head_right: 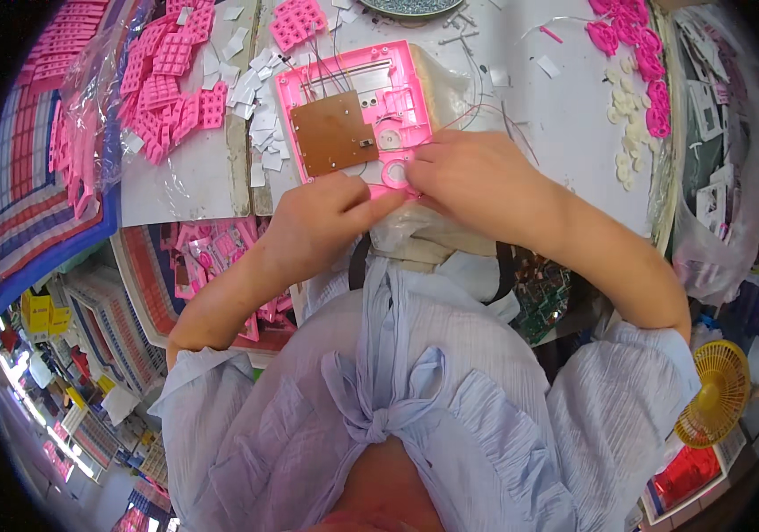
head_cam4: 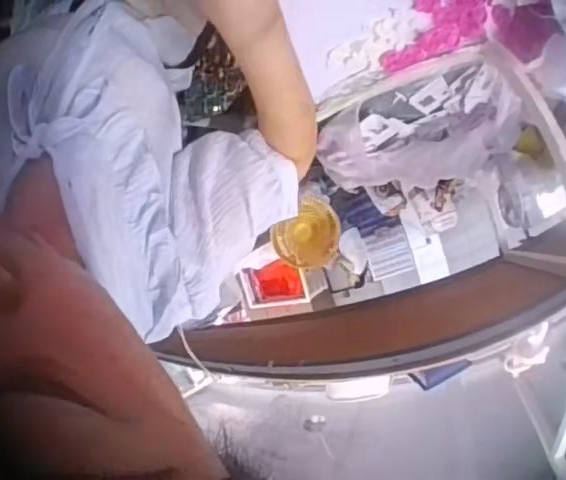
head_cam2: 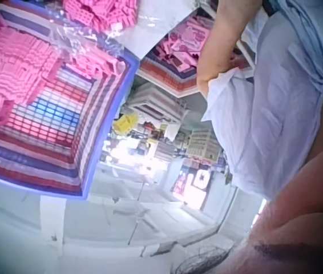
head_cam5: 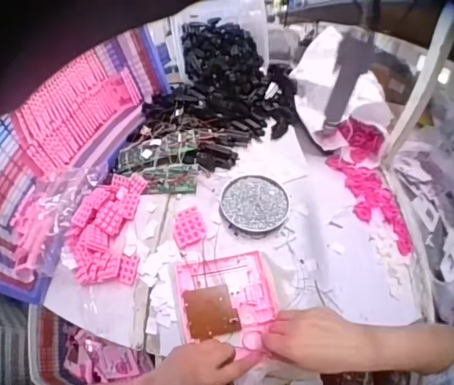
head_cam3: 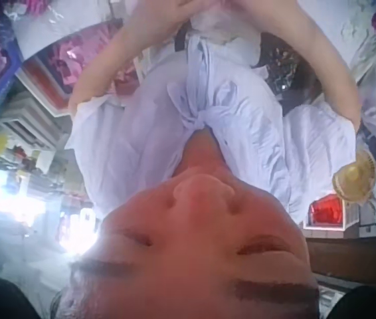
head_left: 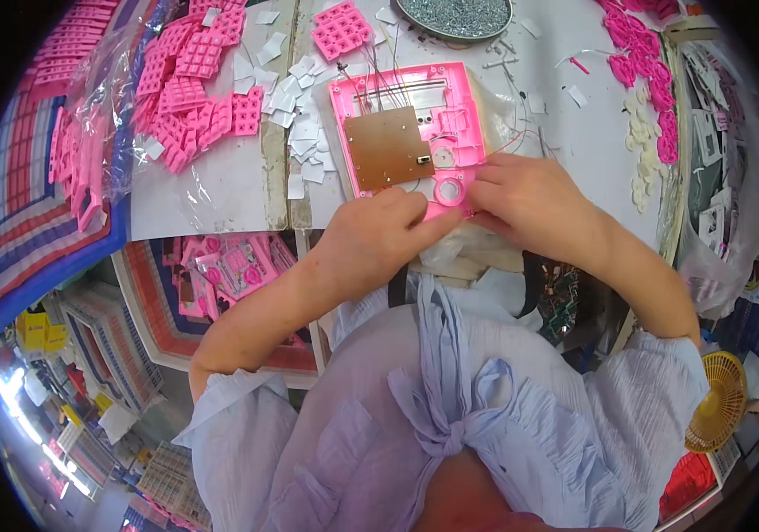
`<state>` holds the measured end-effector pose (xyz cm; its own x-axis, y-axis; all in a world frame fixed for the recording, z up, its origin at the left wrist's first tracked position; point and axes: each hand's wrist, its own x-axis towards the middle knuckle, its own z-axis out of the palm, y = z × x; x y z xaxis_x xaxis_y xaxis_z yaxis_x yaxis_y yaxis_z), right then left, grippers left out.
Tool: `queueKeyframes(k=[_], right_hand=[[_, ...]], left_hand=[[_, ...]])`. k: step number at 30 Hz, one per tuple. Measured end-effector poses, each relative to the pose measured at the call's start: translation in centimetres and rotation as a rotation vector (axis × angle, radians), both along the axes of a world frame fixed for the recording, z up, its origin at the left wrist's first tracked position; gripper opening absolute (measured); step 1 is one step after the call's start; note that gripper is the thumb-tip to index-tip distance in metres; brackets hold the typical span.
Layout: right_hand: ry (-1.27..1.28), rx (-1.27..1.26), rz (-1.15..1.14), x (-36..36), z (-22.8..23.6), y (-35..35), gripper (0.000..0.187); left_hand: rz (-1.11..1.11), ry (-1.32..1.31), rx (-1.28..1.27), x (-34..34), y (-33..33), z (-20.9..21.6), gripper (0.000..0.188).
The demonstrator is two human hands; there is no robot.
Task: Assembling a pink plastic toy piggy bank, installing a circuit board and various components using an electric screwdriver.
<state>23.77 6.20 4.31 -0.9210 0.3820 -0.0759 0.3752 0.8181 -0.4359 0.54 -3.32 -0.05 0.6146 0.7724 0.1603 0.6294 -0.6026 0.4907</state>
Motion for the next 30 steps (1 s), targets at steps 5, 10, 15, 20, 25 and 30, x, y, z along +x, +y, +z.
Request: queueKeyframes(k=[5, 10, 15, 20, 25, 30], right_hand=[[0.357, -0.035, -0.202, 3.7, -4.3, -2.3, 0.033], [0.375, 0.115, -0.217, 3.6, -3.6, -4.2, 0.051], [0.040, 0.277, -0.190, 3.3, -2.1, -6.9, 0.052], [-0.192, 0.209, -0.020, 2.7, -0.2, -5.2, 0.046], [0.067, -0.036, -0.223, -2.5, 2.0, 2.2, 0.017], [-0.067, 0.149, -0.565, -8.8, -1.6, 5.1, 0.025]], left_hand=[[-0.016, 0.034, -0.021, 0.7, 0.3, 0.5, 0.058], [-0.036, 0.061, -0.031, 0.9, 0.4, 0.9, 0.058], [-0.034, 0.150, 0.004, 1.4, 0.0, 1.0, 0.060], [-0.025, 0.163, 0.092, 1.8, -0.3, 0.8, 0.059], [0.016, 0.115, 0.144, 1.6, -0.7, 0.4, 0.057], [0.044, 0.031, 0.031, 1.5, -0.6, 0.5, 0.050]])
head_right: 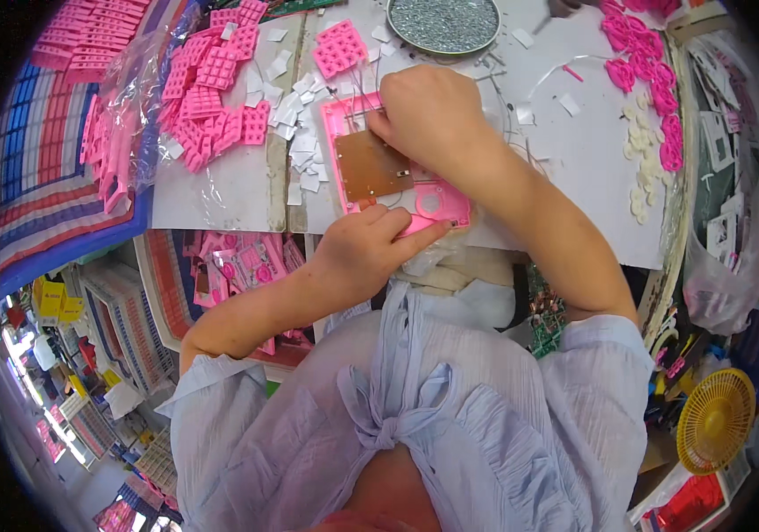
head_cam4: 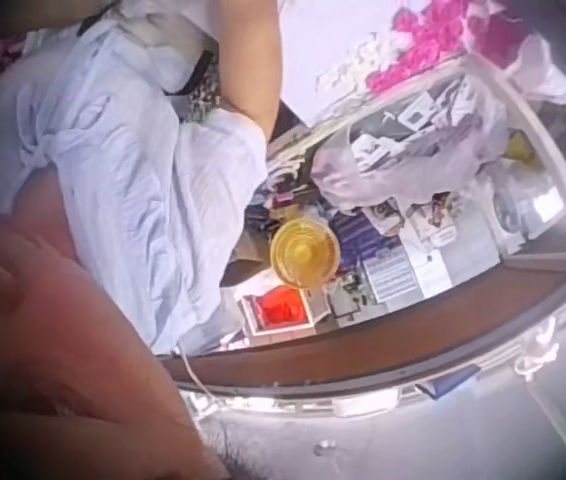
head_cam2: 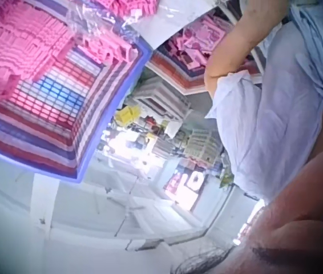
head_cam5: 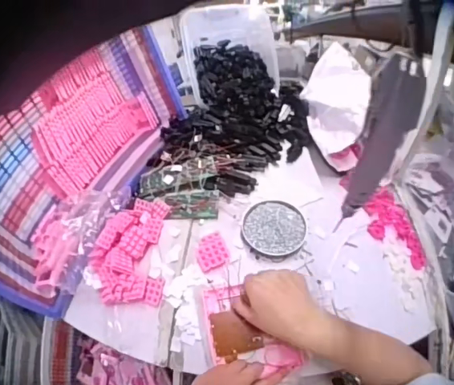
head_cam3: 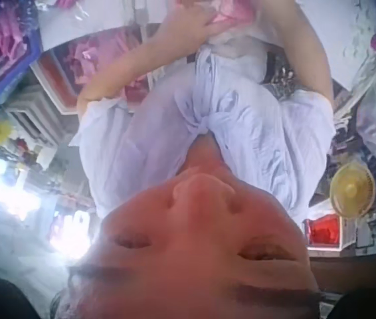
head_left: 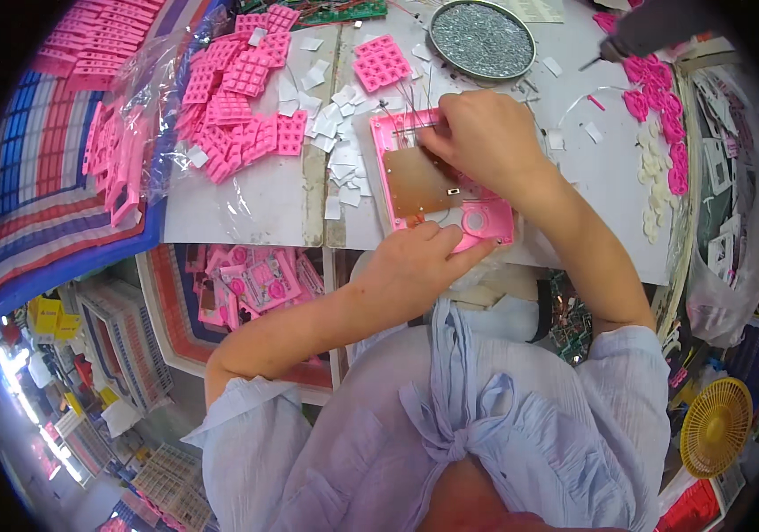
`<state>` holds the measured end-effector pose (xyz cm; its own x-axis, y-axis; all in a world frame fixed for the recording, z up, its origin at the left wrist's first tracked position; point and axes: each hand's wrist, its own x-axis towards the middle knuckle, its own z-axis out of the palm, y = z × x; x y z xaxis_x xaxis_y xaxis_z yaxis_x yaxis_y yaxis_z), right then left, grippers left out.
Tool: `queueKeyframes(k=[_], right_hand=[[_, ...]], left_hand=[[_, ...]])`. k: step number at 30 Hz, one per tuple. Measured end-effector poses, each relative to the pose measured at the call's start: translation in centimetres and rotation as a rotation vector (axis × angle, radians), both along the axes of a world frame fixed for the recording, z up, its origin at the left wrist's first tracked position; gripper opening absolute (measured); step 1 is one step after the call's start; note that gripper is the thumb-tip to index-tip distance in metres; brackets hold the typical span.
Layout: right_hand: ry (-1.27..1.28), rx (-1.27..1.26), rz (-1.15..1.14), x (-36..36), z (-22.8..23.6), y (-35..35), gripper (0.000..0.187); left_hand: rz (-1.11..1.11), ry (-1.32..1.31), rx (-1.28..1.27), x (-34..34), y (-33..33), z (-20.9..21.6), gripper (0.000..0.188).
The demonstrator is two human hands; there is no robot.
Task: Assembling a pink plastic toy piggy bank, installing a circuit board and various components using an electric screwdriver.
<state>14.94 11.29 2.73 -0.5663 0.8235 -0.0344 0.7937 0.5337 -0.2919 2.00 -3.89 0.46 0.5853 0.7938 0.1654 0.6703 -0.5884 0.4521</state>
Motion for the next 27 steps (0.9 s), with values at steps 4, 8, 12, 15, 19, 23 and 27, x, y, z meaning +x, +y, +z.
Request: queueKeyframes(k=[4, 8, 12, 15, 19, 23, 27], right_hand=[[0.022, 0.014, 0.004, -1.0, -1.4, 0.6, 0.029], [0.135, 0.026, -0.034, -0.1, -2.3, 0.5, 0.025], [0.478, -0.401, -0.213, 0.6, -0.6, -0.4, 0.014], [0.474, 0.061, 0.137, 2.3, -2.7, -1.5, 0.010], [0.445, 0.149, 0.530, 2.4, -1.6, -2.5, 0.020], [0.469, 0.266, 0.463, 3.6, 1.8, -1.2, 0.030], [0.462, 0.234, 0.290, 3.9, -0.6, -0.5, 0.034]], left_hand=[[0.203, -0.234, -0.121, -2.2, 1.5, 0.6, 0.032], [0.593, -0.240, 0.077, -4.4, 7.8, 0.1, 0.017], [0.646, -0.175, 0.245, -4.5, 10.1, -2.6, 0.015], [0.591, -0.221, 0.326, -3.9, 10.5, -2.8, 0.013], [0.426, -0.210, 0.457, -4.1, 10.4, -1.9, 0.015], [0.350, -0.208, 0.301, -4.6, 9.7, -1.8, 0.013], [0.317, -0.173, 0.304, -4.2, 9.5, -1.5, 0.016]])
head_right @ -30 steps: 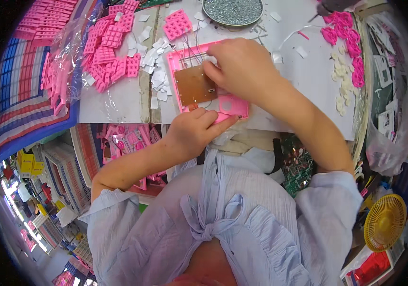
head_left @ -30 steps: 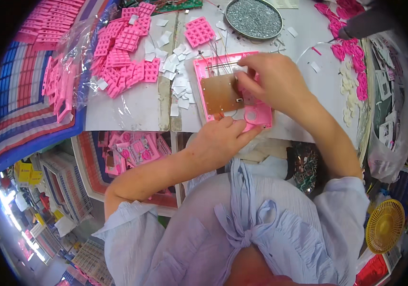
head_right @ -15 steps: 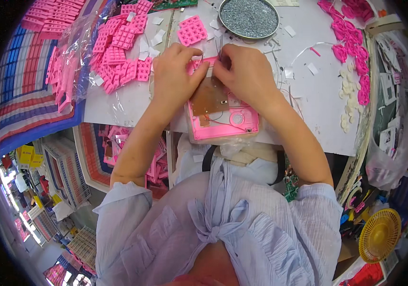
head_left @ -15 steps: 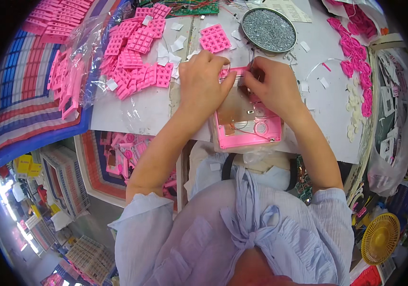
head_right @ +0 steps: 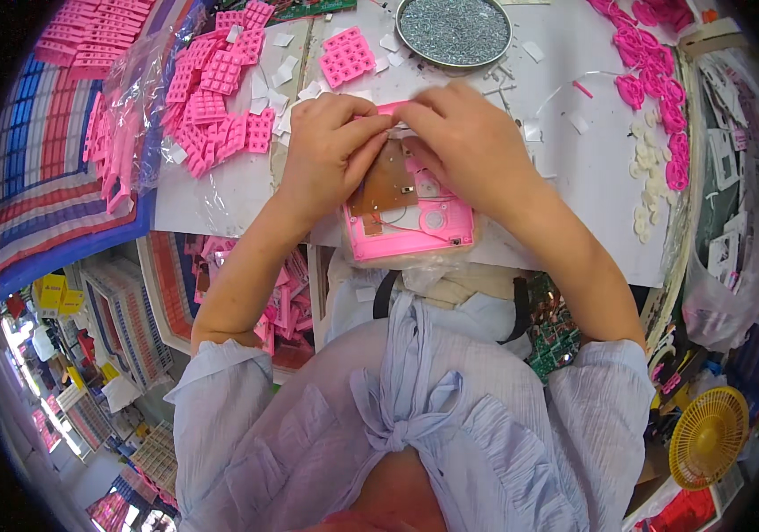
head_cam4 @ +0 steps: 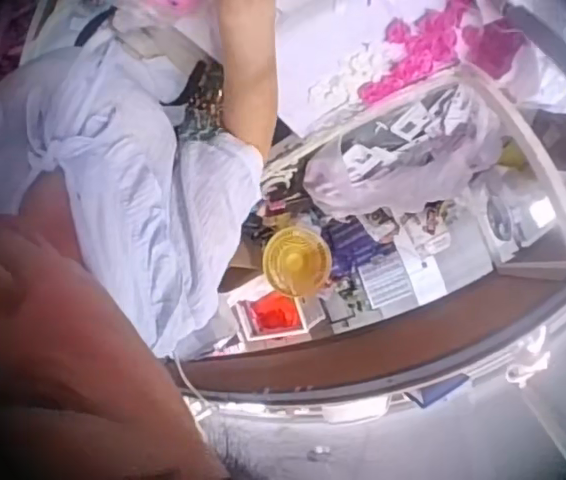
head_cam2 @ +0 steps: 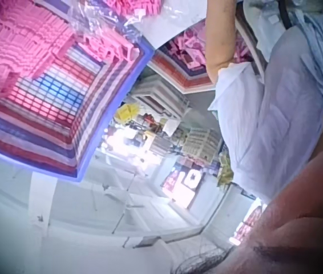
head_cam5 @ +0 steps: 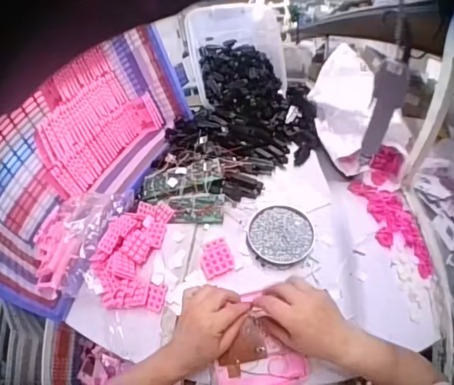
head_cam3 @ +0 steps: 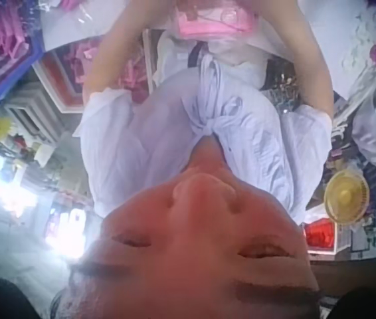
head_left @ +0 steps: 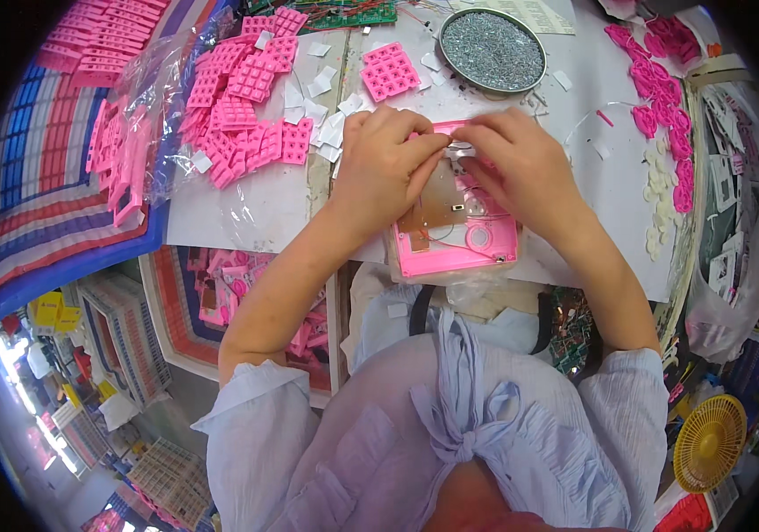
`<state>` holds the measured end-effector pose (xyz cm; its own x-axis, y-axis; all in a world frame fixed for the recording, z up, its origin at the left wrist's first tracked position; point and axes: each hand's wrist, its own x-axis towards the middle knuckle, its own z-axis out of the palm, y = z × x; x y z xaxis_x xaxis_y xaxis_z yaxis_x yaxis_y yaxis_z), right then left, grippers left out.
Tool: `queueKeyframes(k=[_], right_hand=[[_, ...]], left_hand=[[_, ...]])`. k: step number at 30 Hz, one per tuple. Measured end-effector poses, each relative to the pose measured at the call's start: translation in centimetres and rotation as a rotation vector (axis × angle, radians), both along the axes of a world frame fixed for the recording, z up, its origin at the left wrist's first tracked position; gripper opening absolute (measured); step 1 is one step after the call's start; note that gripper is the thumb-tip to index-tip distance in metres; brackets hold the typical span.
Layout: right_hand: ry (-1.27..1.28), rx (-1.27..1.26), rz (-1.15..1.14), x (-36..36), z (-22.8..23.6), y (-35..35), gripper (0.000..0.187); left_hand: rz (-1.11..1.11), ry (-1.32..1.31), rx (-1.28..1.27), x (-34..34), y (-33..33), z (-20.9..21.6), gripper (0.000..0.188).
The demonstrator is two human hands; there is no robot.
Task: Assembling a pink plastic toy piggy bank, installing a circuit board and various components using an electric screwdriver.
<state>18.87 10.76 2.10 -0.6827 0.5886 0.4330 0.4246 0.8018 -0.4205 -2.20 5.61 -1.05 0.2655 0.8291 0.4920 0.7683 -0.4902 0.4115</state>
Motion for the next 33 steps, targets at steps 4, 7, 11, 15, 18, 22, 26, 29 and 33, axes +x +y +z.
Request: queueKeyframes(k=[4, 7, 11, 15, 18, 22, 26, 29, 33], right_hand=[[-0.030, -0.026, -0.044, -0.3, -1.4, 0.1, 0.021], [-0.192, 0.027, -0.094, -1.0, -0.6, -0.1, 0.013], [-0.473, -0.001, 0.017, -1.3, 1.2, -0.8, 0.009], [-0.450, -0.052, 0.166, -0.2, 1.8, -1.6, 0.009], [-0.349, -0.100, 0.099, 0.2, 1.9, -2.6, 0.010], [-0.243, -0.148, -0.059, 1.0, 0.4, -4.0, 0.013], [-0.210, -0.096, -0.113, 0.4, 1.2, -4.4, 0.014], [-0.181, -0.090, -0.091, 0.1, 1.8, -4.1, 0.013], [-0.230, -0.124, -0.091, 0.4, 1.1, -3.8, 0.012]], left_hand=[[0.103, -0.037, -0.034, 0.1, -0.7, -0.2, 0.016], [0.186, -0.241, -0.189, 0.7, -1.1, 0.5, 0.014], [0.057, -0.129, -0.060, 0.0, -0.3, -0.3, 0.011], [-0.040, 0.015, -0.097, -0.1, 0.3, 0.8, 0.008], [-0.121, 0.124, -0.140, -0.1, 1.0, 1.5, 0.006], [-0.248, 0.262, -0.117, 0.7, 2.2, 1.8, 0.006], [-0.264, 0.416, -0.080, 1.7, 2.4, 1.7, 0.005], [-0.303, 0.572, -0.106, 2.5, 2.3, 2.2, 0.004], [-0.298, 0.533, -0.335, 2.4, 3.4, 2.6, 0.010]])
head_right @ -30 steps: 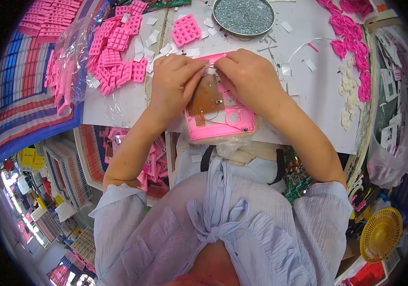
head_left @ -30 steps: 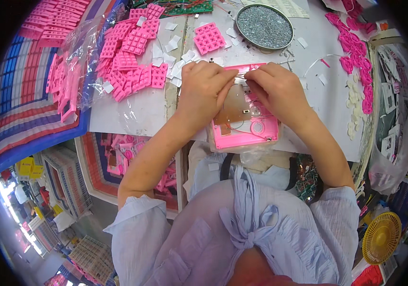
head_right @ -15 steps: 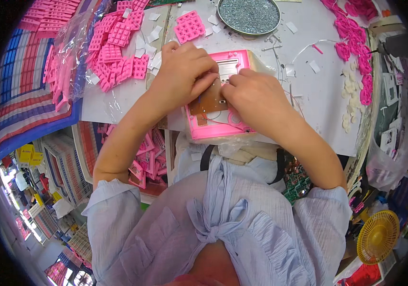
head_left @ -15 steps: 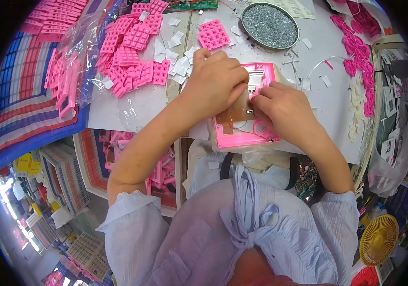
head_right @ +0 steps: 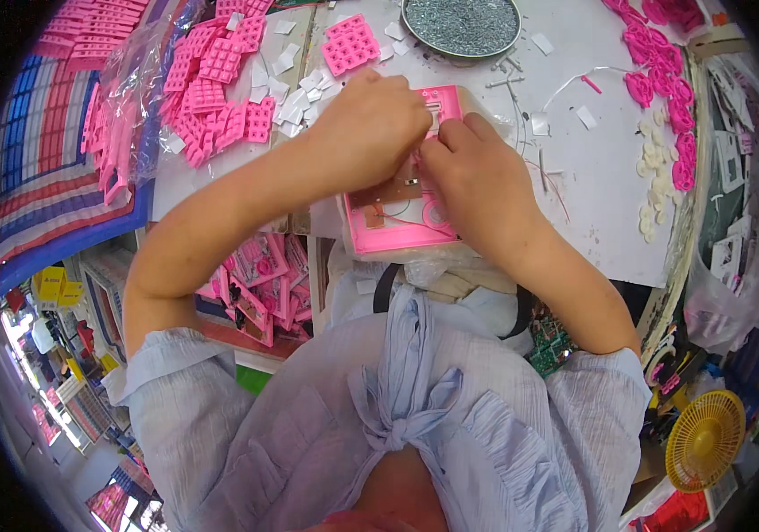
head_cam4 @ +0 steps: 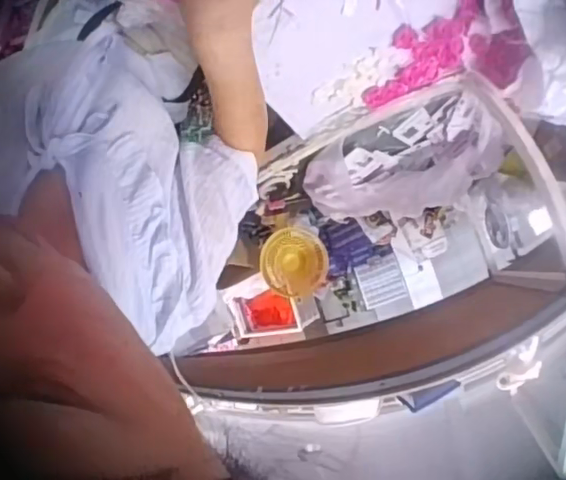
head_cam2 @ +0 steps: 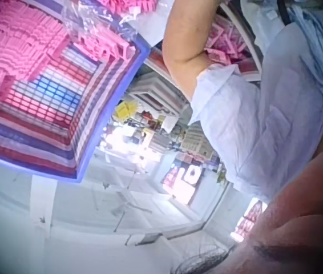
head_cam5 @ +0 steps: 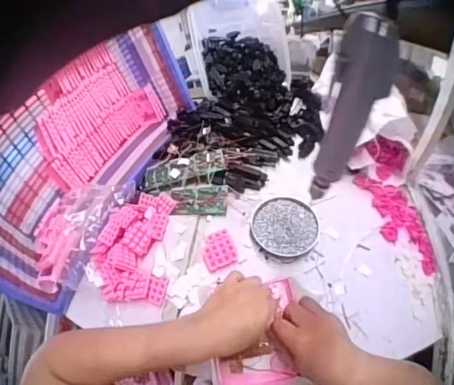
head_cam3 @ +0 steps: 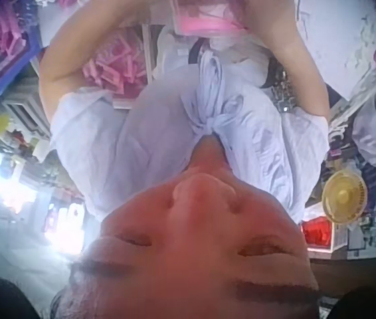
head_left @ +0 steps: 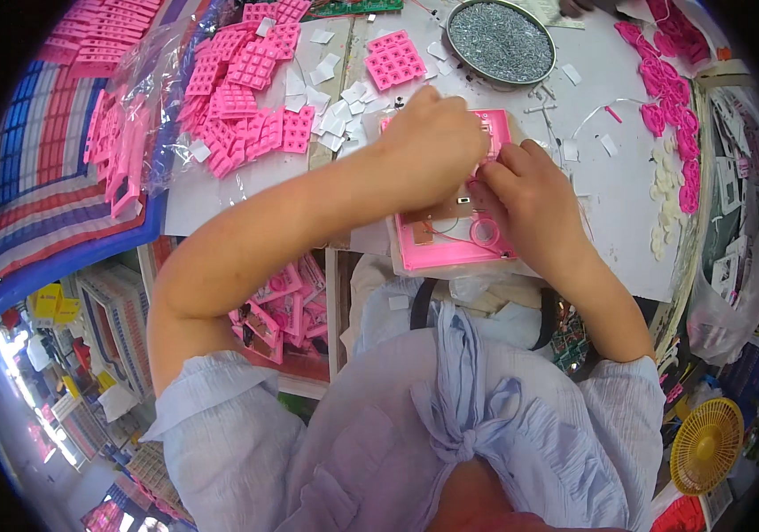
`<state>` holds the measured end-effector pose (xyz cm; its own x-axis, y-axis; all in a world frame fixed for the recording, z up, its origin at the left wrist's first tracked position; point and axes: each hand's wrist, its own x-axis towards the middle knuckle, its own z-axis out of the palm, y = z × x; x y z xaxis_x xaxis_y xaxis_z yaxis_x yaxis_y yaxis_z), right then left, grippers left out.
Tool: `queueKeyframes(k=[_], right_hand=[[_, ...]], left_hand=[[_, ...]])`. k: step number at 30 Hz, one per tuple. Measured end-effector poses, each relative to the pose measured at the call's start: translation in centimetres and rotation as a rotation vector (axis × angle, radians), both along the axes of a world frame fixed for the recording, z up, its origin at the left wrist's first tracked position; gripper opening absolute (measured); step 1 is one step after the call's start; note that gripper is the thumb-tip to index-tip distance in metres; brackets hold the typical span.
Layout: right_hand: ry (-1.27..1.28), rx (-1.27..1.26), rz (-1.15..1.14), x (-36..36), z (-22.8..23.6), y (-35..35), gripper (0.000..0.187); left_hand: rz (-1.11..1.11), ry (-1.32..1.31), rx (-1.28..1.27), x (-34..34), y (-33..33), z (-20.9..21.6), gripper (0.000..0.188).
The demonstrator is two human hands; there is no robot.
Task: Assembling a pink plastic toy piggy bank, installing a circuit board and various components using an electric screwdriver.
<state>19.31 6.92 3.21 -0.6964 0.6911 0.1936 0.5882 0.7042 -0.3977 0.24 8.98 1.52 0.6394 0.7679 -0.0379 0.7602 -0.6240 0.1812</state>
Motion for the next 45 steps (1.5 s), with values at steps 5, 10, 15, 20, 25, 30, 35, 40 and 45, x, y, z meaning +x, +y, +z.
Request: queueKeyframes(k=[5, 10, 15, 20, 25, 30, 35, 40, 45], right_hand=[[-0.003, 0.029, 0.022, -0.2, -0.7, 1.1, 0.010], [0.106, -0.078, 0.023, 0.2, -1.5, 2.2, 0.012], [0.172, 0.007, 0.030, -0.1, -2.8, 3.0, 0.018], [0.159, -0.039, 0.086, -0.5, -2.6, 3.6, 0.021], [0.111, -0.187, 0.241, 1.2, -1.5, 4.6, 0.019], [0.033, -0.022, 0.339, 1.3, -0.9, 4.1, 0.026], [-0.128, -0.094, 0.495, 1.1, 1.0, 5.6, 0.031], [-0.137, -0.206, 0.536, 1.1, 1.0, 6.7, 0.031], [-0.043, -0.089, 0.405, 1.4, 0.2, 4.4, 0.031]], left_hand=[[0.236, -0.101, -0.109, -0.4, 1.7, 0.1, 0.017], [0.199, -0.055, -0.375, -0.8, 2.7, 2.0, 0.018], [0.056, -0.041, -0.273, -1.5, 2.8, 0.6, 0.018], [0.031, 0.051, -0.171, -1.1, 1.9, 0.1, 0.014], [0.047, -0.042, -0.069, -1.4, 1.1, -0.6, 0.010], [0.091, -0.162, -0.010, -1.7, 0.5, -1.8, 0.011], [0.111, -0.228, -0.072, -1.7, 0.8, -1.8, 0.015], [0.128, -0.168, -0.269, -1.8, 1.6, 0.2, 0.020], [0.190, 0.008, -0.304, -0.1, 2.3, 1.0, 0.020]])
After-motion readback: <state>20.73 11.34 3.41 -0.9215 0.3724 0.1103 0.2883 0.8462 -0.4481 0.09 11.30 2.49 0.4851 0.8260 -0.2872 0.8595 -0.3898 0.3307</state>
